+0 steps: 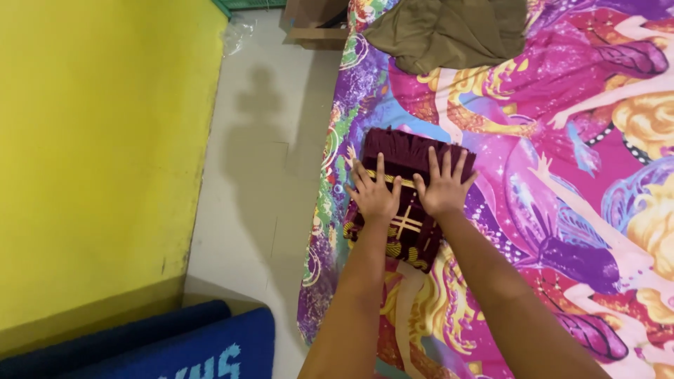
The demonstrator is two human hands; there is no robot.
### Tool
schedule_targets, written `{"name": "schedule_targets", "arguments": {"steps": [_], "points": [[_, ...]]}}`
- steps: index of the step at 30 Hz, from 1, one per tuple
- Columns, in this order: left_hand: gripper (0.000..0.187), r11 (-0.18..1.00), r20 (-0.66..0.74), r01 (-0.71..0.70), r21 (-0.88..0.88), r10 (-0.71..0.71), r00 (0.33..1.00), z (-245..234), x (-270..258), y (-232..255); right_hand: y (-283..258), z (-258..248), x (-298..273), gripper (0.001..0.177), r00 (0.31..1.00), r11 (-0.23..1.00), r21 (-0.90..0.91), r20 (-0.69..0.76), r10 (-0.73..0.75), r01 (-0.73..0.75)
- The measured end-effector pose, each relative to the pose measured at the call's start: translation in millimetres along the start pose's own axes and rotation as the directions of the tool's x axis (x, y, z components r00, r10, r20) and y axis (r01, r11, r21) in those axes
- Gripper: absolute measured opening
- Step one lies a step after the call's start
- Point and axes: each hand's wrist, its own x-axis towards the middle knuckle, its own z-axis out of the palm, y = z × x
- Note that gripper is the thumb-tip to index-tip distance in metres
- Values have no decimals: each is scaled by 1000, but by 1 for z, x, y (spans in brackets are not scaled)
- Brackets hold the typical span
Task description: Organizing and tidying bedroom items including folding a prayer mat and hanging clothes on a wall rack.
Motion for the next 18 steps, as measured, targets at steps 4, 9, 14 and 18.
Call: {"name": "schedule_targets", "arguments": {"steps": [4, 9, 14, 18], "points": [[74, 996, 172, 83, -36, -75, 982, -15, -16, -1, -11, 5, -47, 85, 990, 985, 127, -56, 126, -118], [76, 993, 167, 52, 102, -68, 984, -24, -60, -14, -15, 21, -95, 92, 984, 952, 288, -115, 139, -100], [75, 991, 319, 95, 96, -121, 940, -46, -92, -25, -34, -4, -130, 96, 925, 720, 644, -51, 377, -258], [77, 992, 448, 124, 17, -119, 886, -64, -97, -39, -2, 34, -131, 53, 901, 330, 857, 292, 320, -395]]}}
